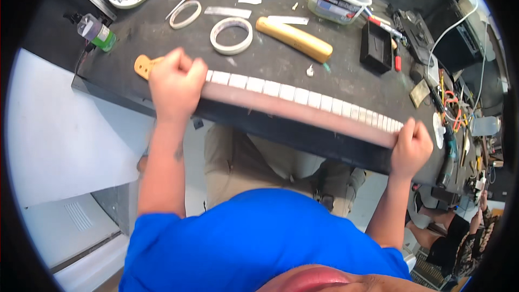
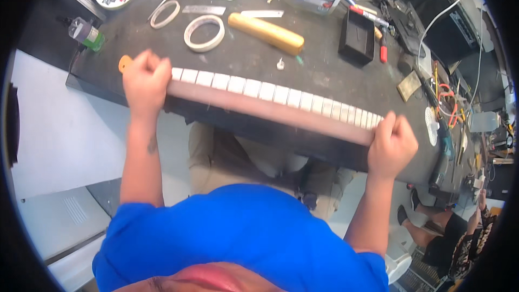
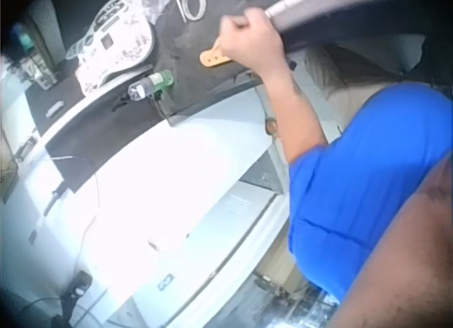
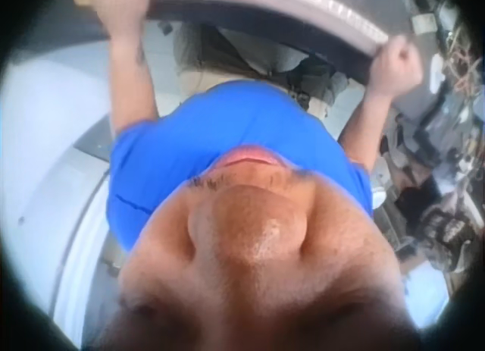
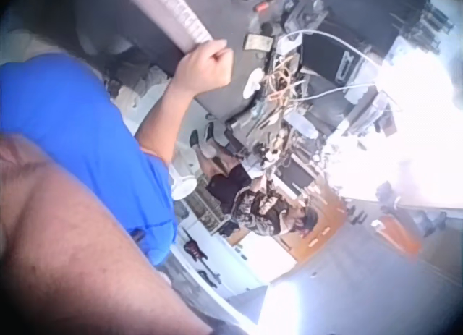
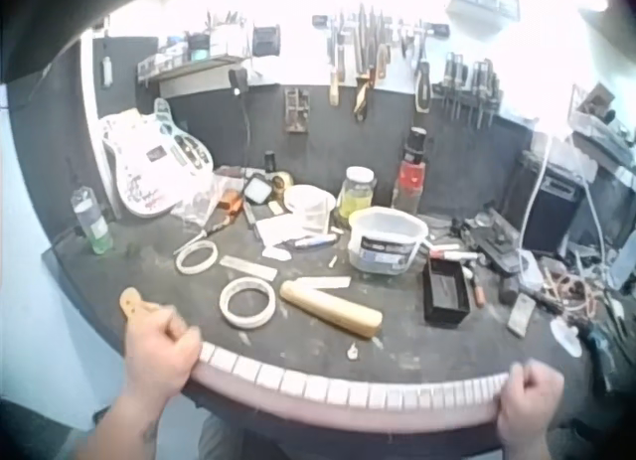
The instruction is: The person uses a long sanding block to level guitar frets, marks the frets with a red marker, and then uses a hand file to refine the fret ends and edges.
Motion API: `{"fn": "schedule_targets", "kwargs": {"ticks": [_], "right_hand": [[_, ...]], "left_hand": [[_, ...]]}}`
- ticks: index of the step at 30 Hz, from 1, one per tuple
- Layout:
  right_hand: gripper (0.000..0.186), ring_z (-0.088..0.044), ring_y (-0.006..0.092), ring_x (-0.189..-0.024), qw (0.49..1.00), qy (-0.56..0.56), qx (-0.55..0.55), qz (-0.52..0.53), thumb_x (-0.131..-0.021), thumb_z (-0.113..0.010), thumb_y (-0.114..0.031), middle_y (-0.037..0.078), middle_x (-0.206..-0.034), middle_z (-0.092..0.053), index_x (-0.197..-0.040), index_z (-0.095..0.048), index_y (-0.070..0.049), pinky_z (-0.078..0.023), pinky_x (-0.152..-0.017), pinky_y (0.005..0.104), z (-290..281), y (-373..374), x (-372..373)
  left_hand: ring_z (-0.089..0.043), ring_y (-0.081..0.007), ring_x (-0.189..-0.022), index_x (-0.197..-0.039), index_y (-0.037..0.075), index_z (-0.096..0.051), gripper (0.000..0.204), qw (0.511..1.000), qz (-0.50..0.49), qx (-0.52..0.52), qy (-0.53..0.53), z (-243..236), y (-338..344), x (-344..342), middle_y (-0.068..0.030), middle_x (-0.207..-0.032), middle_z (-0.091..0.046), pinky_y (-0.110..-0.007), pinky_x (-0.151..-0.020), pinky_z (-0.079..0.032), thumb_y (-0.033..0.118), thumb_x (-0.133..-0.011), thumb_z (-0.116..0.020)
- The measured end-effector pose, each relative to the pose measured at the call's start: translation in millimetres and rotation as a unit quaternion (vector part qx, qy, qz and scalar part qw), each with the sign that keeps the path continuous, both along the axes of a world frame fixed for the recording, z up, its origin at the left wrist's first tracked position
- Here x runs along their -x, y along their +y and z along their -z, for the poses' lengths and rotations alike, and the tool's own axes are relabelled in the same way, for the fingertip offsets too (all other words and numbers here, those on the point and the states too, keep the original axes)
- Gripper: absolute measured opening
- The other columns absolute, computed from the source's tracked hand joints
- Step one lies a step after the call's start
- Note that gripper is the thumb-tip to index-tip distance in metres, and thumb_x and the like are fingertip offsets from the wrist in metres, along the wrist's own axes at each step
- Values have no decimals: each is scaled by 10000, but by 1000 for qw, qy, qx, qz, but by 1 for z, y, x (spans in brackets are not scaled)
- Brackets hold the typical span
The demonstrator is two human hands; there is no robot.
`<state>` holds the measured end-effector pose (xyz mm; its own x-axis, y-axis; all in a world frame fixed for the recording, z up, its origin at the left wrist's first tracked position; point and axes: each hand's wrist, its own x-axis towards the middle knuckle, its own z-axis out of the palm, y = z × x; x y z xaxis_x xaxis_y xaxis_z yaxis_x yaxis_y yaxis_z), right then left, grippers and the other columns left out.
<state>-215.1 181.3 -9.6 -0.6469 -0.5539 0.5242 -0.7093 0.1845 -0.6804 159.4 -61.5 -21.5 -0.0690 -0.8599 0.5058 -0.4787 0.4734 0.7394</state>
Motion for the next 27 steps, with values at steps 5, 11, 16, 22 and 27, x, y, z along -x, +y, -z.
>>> {"fn": "schedule_targets", "kwargs": {"ticks": [5, 11, 16, 22, 27], "right_hand": [[441, -509, 106, -582, 999, -17, -49, 7, -1063, -660, -215, 69, -595, -563, -707, -564, 26, -397, -568, 337, -8, -43, 33], [425, -475, 84, -575, 998, 42, -32, 38, -1055, -658, -139, 30, -583, -533, -687, -526, 29, -382, -559, 315, -4, -18, 11], [435, -484, 88, -592, 1000, -4, -21, 7, -1057, -646, -160, 21, -582, -516, -688, -516, 30, -379, -565, 331, -6, -8, 9], [429, -528, 106, -596, 994, 77, -75, 18, -1058, -649, -185, 33, -611, -580, -700, -538, 25, -408, -581, 329, -14, -31, 21], [400, -521, 97, -584, 1000, -17, -7, -8, -1041, -668, -137, 56, -595, -583, -687, -550, 6, -420, -576, 316, 2, 14, 2]], "left_hand": [[-422, -84, -624, -691, 6, -501, 311, 995, 32, -93, -31, -29, -44, 31, 9, -623, -489, -323, -558, -372, 129, -874, -721], [-431, -67, -625, -665, 20, -490, 336, 999, 8, -37, 2, -9, -13, 10, 0, -624, -518, -290, -594, -402, 36, -876, -751], [-454, -89, -617, -675, -5, -489, 324, 998, 22, -62, -8, -17, -4, 3, -16, -604, -526, -324, -568, -407, 119, -847, -734], [-495, -88, -642, -705, 4, -551, 299, 994, 41, -83, -57, -28, -44, 17, -17, -658, -574, -316, -600, -421, 142, -868, -760], [-479, -63, -665, -692, 36, -535, 287, 997, 48, -6, 54, -1, 15, -6, 18, -635, -556, -307, -617, -444, 45, -867, -762]]}}
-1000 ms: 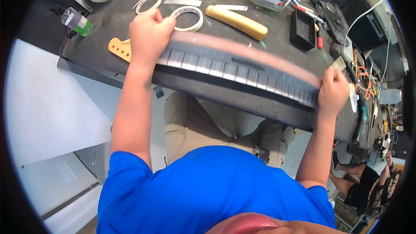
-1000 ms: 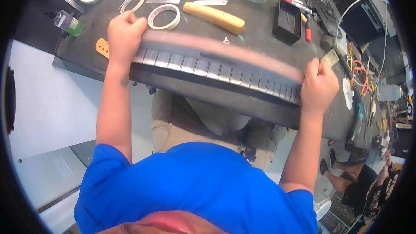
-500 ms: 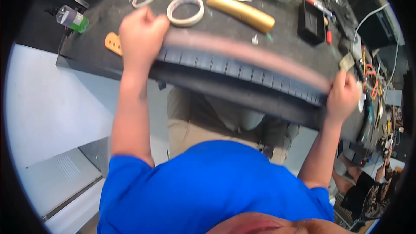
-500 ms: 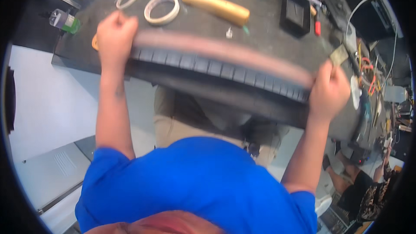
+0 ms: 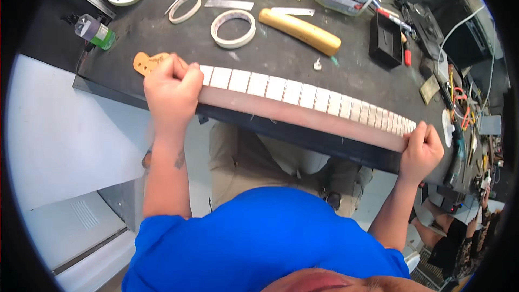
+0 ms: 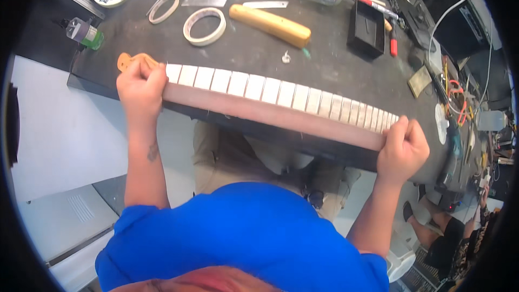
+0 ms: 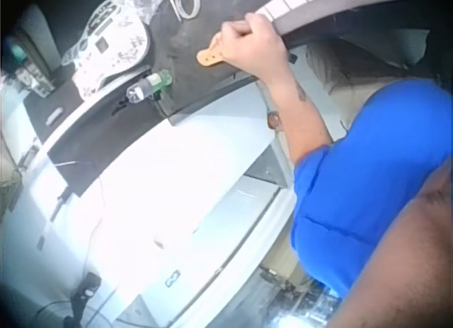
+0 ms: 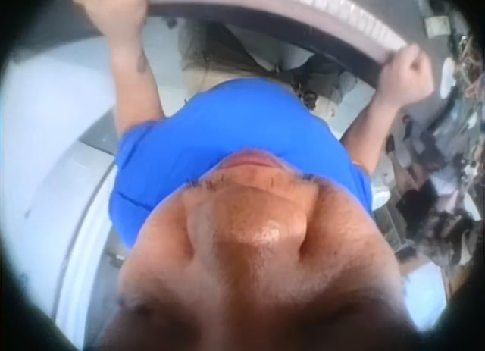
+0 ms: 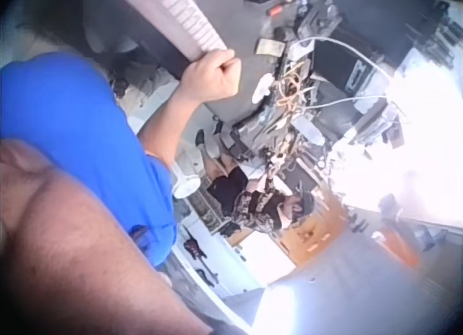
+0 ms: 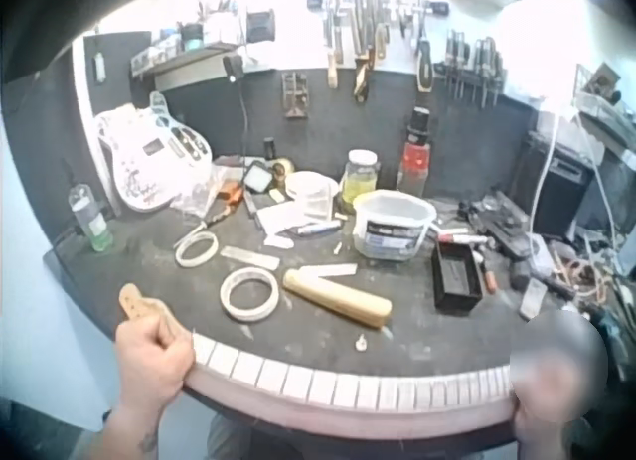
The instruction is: The person uses a long sanding block to level guitar frets, marks the frets with a red marker, and then uses a hand file to refine the fret ends and edges.
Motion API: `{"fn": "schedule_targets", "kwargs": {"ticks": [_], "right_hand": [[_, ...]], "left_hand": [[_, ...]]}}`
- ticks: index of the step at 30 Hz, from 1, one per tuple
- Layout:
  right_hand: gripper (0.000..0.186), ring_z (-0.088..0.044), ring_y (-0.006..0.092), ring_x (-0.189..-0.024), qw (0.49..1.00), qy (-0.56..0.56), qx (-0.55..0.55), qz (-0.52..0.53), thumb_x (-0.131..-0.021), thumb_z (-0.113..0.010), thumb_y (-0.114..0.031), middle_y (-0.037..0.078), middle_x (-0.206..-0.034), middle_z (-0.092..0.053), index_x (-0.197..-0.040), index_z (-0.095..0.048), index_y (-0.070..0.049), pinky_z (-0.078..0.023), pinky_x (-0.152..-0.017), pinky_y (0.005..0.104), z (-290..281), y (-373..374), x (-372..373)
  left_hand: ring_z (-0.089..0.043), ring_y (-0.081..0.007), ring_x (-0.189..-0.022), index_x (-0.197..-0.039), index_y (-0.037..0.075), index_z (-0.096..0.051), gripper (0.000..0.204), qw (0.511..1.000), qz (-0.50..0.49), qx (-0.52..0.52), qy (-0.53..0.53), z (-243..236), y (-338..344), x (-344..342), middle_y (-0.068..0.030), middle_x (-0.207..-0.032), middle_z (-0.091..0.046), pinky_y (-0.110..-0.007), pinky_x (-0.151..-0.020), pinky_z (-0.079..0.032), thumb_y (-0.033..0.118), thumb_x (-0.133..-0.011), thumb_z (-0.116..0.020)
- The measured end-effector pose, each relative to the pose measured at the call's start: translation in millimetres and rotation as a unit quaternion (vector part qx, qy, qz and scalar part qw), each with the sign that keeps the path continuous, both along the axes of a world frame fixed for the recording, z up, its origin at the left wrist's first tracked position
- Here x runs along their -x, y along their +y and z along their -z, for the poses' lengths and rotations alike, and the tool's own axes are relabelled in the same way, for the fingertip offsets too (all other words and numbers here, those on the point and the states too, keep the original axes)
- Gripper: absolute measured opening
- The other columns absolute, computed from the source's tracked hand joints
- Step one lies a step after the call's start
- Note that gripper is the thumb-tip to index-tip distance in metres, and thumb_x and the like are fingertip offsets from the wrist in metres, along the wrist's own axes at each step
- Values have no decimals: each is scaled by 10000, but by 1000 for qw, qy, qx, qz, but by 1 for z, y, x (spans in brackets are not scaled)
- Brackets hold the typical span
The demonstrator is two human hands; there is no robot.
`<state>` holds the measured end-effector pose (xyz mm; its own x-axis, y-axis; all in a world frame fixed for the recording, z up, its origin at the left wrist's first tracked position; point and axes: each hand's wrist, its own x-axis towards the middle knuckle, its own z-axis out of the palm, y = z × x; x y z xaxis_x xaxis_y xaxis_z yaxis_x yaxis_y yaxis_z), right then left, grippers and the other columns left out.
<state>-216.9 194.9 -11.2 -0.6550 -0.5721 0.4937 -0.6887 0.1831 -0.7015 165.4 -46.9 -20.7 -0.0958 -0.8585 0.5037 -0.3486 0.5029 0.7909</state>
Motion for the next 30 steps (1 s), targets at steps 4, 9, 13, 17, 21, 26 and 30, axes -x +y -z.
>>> {"fn": "schedule_targets", "kwargs": {"ticks": [4, 9, 13, 17, 21, 26, 30], "right_hand": [[427, -517, 121, -591, 995, 59, -70, 33, -1050, -623, -241, 109, -606, -542, -725, -567, 30, -412, -580, 350, -21, -55, 26], [378, -568, 89, -643, 1000, -6, 23, -5, -1036, -650, -96, 35, -615, -617, -672, -613, 1, -448, -608, 335, 4, -3, -1], [438, -510, 117, -597, 996, 69, -58, 12, -1062, -625, -218, 95, -597, -528, -729, -540, 53, -380, -561, 348, -15, -55, 31], [396, -537, 101, -620, 997, 75, 3, -5, -1051, -635, -123, 50, -609, -571, -693, -545, 19, -414, -577, 324, 2, -10, 11], [366, -569, 85, -660, 998, 14, -54, 27, -1048, -642, -84, 17, -637, -577, -698, -569, -5, -451, -628, 292, -14, -49, 22], [436, -466, 93, -611, 999, 22, -27, 15, -1085, -624, -184, 17, -618, -520, -705, -538, 13, -385, -578, 327, -1, -3, 10], [451, -514, 94, -619, 992, 103, -75, 10, -1094, -625, -217, 47, -621, -561, -717, -571, 24, -409, -588, 319, -12, -37, 21]], "left_hand": [[-453, -150, -584, -708, -39, -525, 310, 994, -21, -54, -96, -30, -52, 31, -106, -599, -551, -349, -568, -428, 161, -847, -716], [-497, -93, -612, -655, 3, -498, 329, 999, -6, 36, -6, 2, -3, 2, -44, -585, -537, -341, -578, -441, 86, -839, -758], [-413, -118, -606, -672, -27, -488, 334, 995, -32, -62, -70, -29, -48, 28, -47, -575, -486, -353, -556, -400, 147, -857, -704], [-489, -59, -644, -692, 3, -524, 306, 996, -33, 33, -75, 0, -14, 2, 13, -644, -566, -294, -605, -432, 49, -896, -748], [-465, -116, -617, -680, -18, -510, 312, 994, -48, 14, -93, -17, -42, 21, -84, -614, -549, -362, -583, -431, 128, -850, -727], [-450, -121, -613, -674, -14, -511, 311, 1000, -14, 11, -15, 6, -13, -1, -30, -608, -535, -354, -579, -420, 136, -851, -718], [-445, -116, -618, -686, -31, -503, 319, 996, -46, 0, -82, -15, -41, 16, -71, -606, -517, -357, -581, -416, 133, -846, -726]]}}
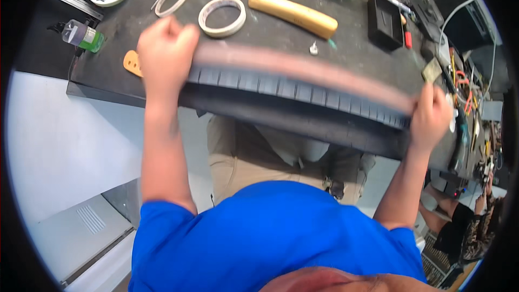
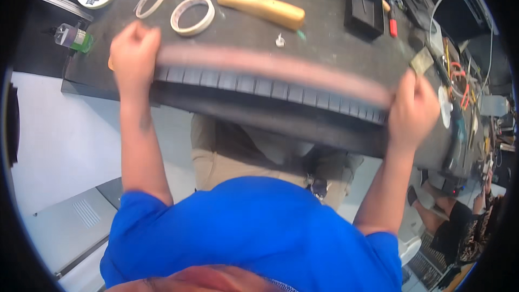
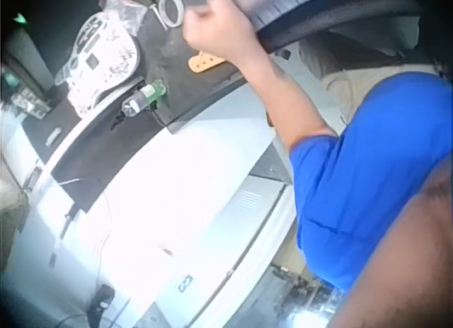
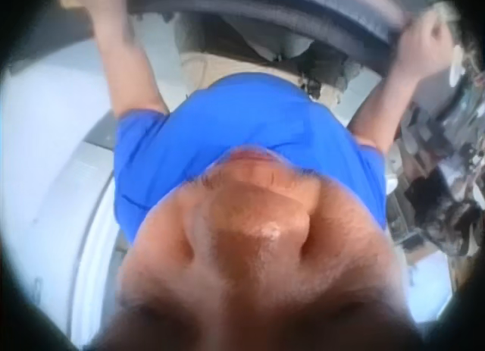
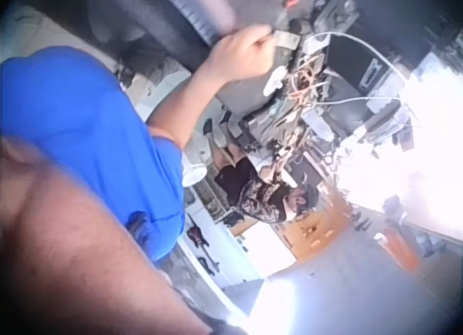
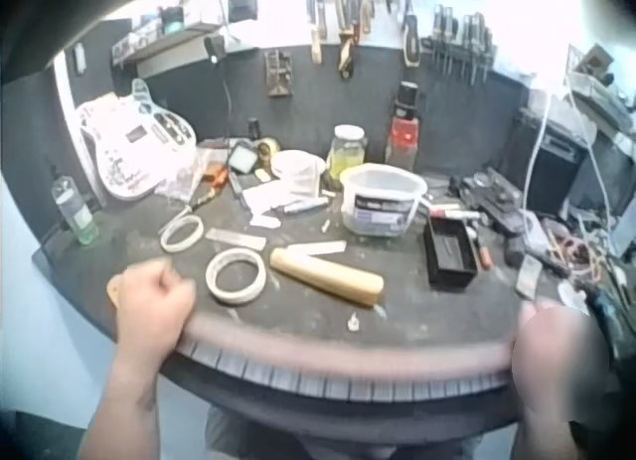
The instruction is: The person uses a long sanding block to level guitar frets, marks the frets with a red marker, and then uses a hand file to refine the fret ends and edges.
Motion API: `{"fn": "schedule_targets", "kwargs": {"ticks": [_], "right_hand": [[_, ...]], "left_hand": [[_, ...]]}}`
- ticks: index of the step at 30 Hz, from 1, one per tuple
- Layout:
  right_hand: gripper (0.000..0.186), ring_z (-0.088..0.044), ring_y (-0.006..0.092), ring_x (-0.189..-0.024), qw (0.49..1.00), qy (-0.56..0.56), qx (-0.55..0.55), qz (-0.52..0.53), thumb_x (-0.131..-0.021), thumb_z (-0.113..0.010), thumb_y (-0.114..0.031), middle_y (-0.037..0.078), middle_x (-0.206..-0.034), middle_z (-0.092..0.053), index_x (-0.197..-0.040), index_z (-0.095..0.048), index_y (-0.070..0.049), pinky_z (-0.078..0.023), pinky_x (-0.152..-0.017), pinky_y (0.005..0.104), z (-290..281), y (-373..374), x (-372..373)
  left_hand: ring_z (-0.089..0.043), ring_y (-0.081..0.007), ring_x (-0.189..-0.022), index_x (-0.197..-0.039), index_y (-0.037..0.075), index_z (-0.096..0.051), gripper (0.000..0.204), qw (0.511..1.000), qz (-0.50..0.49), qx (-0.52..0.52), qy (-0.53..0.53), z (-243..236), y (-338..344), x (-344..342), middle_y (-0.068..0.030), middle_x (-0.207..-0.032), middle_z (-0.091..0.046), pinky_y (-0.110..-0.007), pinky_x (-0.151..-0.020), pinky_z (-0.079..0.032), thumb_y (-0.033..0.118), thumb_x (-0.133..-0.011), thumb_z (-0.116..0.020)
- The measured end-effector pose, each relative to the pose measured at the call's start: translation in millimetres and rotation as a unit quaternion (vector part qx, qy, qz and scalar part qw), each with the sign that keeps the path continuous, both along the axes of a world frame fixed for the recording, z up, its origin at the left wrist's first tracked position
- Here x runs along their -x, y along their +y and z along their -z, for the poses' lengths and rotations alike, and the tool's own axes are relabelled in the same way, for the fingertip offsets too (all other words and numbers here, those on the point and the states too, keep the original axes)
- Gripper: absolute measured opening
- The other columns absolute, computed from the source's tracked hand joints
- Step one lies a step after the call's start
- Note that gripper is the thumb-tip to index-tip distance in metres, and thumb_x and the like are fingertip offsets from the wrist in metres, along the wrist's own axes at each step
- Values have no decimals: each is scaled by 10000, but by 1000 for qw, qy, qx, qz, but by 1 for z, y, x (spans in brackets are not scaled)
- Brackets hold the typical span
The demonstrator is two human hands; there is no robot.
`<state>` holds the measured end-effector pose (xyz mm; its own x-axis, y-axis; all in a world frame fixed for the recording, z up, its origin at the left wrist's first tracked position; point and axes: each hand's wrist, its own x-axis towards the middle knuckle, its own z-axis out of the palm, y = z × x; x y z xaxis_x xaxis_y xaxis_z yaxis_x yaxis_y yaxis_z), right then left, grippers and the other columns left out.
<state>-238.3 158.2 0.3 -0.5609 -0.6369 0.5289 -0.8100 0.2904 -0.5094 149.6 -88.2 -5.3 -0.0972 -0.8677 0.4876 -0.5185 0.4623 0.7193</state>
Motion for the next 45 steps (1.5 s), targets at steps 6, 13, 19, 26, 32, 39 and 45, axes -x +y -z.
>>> {"fn": "schedule_targets", "kwargs": {"ticks": [6, 13, 19, 26, 32, 39, 45], "right_hand": [[448, -442, 73, -597, 991, -114, 74, 10, -1073, -640, -178, 24, -584, -507, -678, -511, -12, -363, -553, 333, 13, 32, -18], [425, -487, 82, -599, 996, -85, -1, 7, -1068, -654, -162, 21, -598, -575, -690, -552, 3, -389, -574, 317, -7, -2, -1], [431, -464, 100, -607, 1000, -11, -17, -6, -1061, -616, -228, 44, -600, -540, -724, -541, 30, -364, -569, 365, -6, -20, 18], [470, -509, 90, -615, 991, -91, 95, -35, -1110, -570, -209, 41, -622, -583, -715, -557, 44, -374, -582, 340, 22, 27, 6], [463, -493, 89, -608, 999, -28, -22, 30, -1072, -633, -226, 40, -605, -549, -694, -536, 22, -378, -574, 337, -1, 0, 2], [466, -447, 88, -617, 999, -44, -9, -3, -1083, -622, -252, 48, -615, -499, -724, -516, 26, -361, -567, 351, -4, -21, 20], [431, -534, 82, -636, 999, -39, 24, 12, -1076, -621, -194, 71, -611, -569, -718, -548, 35, -415, -595, 326, 10, 18, 9]], "left_hand": [[-505, -88, -630, -706, -15, -570, 254, 998, 17, 3, 54, 16, 36, -13, -14, -621, -554, -323, -587, -405, 65, -849, -764], [-474, -89, -614, -681, -9, -519, 321, 998, 7, -55, -2, -6, 11, -2, -14, -615, -561, -311, -590, -412, 85, -867, -763], [-430, -113, -597, -684, -13, -474, 334, 1000, 14, -15, -13, -6, -11, 12, -63, -588, -489, -330, -560, -389, 131, -853, -724], [-445, -95, -620, -679, 3, -497, 305, 998, 27, 40, 46, 17, 4, 1, -22, -612, -527, -330, -574, -400, 108, -872, -709], [-453, -91, -622, -688, -3, -499, 293, 1000, -5, -6, -26, -1, 13, -1, -37, -610, -512, -333, -581, -415, 82, -866, -715], [-461, -80, -622, -669, -8, -500, 324, 995, 26, -99, 6, -13, -11, 13, -26, -613, -544, -324, -583, -416, 44, -843, -769], [-445, -94, -632, -674, -12, -464, 333, 999, 14, 35, 23, 17, 21, 3, -16, -620, -516, -323, -596, -413, 72, -859, -728]]}}
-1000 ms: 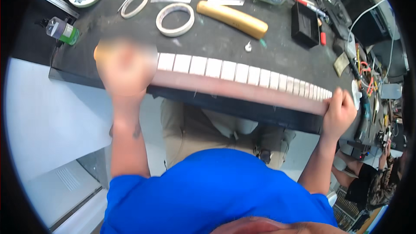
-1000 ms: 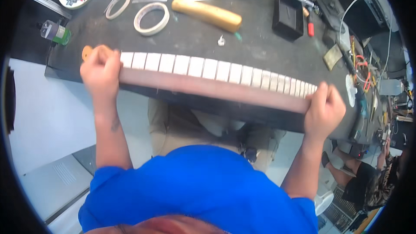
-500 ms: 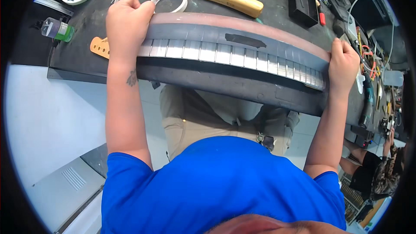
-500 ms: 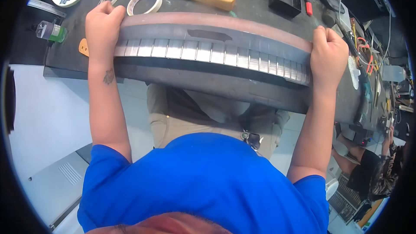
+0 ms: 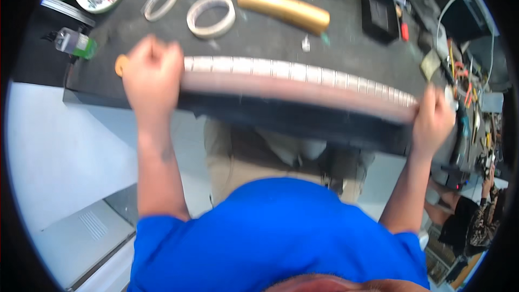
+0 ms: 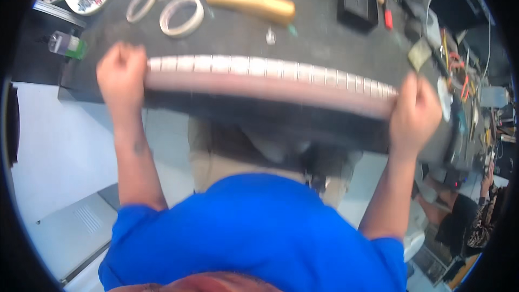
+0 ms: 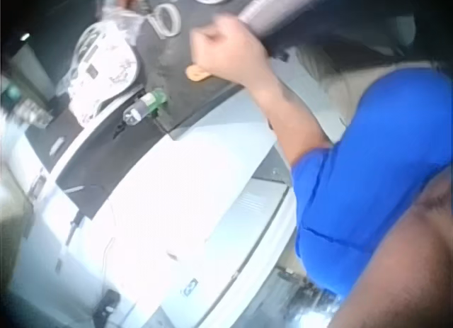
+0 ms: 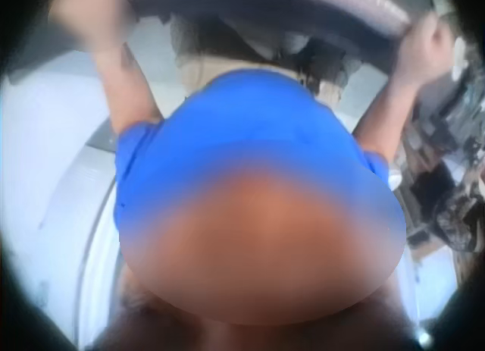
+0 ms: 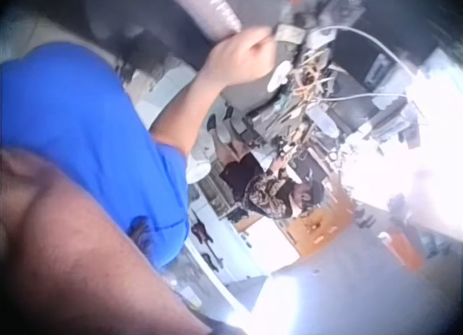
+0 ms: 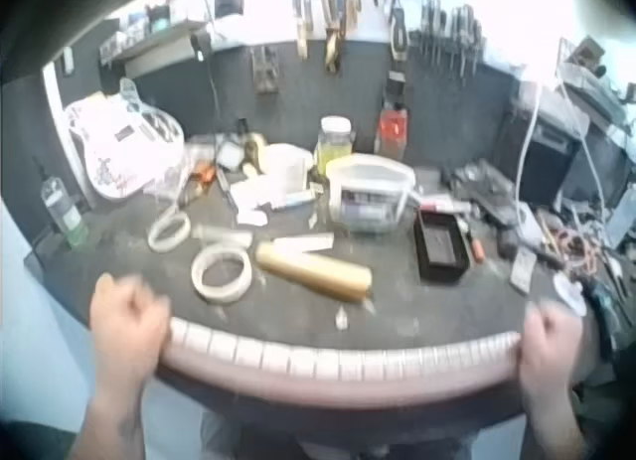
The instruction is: The person uses a long sanding block to level guitar frets, marks the frets with a red marker, and then uses a hand file to refine the fret ends and edges.
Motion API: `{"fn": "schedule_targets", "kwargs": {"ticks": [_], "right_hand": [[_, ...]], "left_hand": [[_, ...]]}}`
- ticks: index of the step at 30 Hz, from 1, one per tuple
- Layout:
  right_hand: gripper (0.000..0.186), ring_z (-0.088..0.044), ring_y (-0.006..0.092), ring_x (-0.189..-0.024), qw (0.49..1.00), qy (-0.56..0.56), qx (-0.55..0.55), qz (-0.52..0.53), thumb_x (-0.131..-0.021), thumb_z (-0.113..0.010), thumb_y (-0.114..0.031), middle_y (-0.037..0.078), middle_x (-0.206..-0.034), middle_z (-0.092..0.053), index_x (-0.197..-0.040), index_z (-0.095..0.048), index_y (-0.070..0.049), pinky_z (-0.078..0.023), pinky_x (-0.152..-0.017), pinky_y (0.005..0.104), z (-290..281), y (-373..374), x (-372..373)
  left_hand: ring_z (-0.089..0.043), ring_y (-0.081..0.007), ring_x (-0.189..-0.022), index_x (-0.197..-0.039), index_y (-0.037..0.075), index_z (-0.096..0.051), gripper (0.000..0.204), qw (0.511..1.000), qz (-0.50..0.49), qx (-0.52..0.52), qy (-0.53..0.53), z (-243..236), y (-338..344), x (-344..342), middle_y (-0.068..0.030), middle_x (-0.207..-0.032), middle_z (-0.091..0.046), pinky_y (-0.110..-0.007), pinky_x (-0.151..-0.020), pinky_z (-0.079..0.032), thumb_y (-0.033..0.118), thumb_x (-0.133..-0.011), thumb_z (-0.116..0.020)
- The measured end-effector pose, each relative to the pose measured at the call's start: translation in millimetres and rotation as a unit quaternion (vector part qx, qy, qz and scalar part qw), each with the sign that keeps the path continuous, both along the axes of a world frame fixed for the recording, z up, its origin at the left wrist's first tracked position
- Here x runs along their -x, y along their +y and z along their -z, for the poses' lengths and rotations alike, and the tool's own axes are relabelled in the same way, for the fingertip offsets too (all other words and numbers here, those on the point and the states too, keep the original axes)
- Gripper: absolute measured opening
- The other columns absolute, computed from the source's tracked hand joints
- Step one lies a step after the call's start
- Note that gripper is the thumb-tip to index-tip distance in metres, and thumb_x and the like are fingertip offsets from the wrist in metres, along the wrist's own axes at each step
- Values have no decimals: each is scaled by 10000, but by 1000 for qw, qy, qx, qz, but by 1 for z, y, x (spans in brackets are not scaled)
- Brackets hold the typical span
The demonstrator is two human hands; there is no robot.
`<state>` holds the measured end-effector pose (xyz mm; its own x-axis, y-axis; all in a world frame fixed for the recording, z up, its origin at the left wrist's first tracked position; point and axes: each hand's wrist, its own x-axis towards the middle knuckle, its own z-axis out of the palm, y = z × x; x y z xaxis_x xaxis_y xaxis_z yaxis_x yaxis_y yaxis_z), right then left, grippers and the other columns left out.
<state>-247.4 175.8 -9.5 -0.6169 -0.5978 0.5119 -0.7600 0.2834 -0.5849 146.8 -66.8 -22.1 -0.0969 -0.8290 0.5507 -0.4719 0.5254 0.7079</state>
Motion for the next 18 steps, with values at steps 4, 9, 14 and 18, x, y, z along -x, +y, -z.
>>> {"fn": "schedule_targets", "kwargs": {"ticks": [4, 9, 14, 18], "right_hand": [[447, -484, 96, -619, 999, 22, -48, -13, -1081, -606, -235, 74, -607, -484, -743, -518, 45, -377, -573, 345, -19, -30, 0], [405, -464, 77, -623, 1000, -12, 9, 17, -1062, -647, -186, 39, -607, -503, -727, -553, 19, -373, -570, 328, -2, -6, -2], [421, -477, 79, -623, 999, -8, -19, 25, -1066, -640, -199, 32, -628, -560, -724, -555, 32, -397, -577, 325, -9, -11, -2], [403, -464, 73, -639, 1000, 15, -4, -2, -1059, -646, -179, -13, -653, -577, -716, -566, 16, -383, -583, 315, -2, -9, 7]], "left_hand": [[-403, -94, -605, -676, -17, -479, 333, 996, -4, -80, -33, -30, -18, 11, -9, -598, -487, -323, -552, -374, 117, -863, -719], [-426, -83, -615, -653, -5, -452, 356, 999, 38, 8, 21, -3, -7, 7, -3, -594, -496, -303, -568, -380, 87, -859, -727], [-417, -71, -649, -667, 15, -468, 320, 999, 17, -34, -22, -7, 1, -4, 15, -625, -475, -295, -606, -382, 51, -871, -712], [-429, -71, -638, -668, 19, -494, 326, 1000, 21, 4, -2, -11, -32, 19, 27, -629, -509, -293, -592, -387, 96, -885, -724]]}}
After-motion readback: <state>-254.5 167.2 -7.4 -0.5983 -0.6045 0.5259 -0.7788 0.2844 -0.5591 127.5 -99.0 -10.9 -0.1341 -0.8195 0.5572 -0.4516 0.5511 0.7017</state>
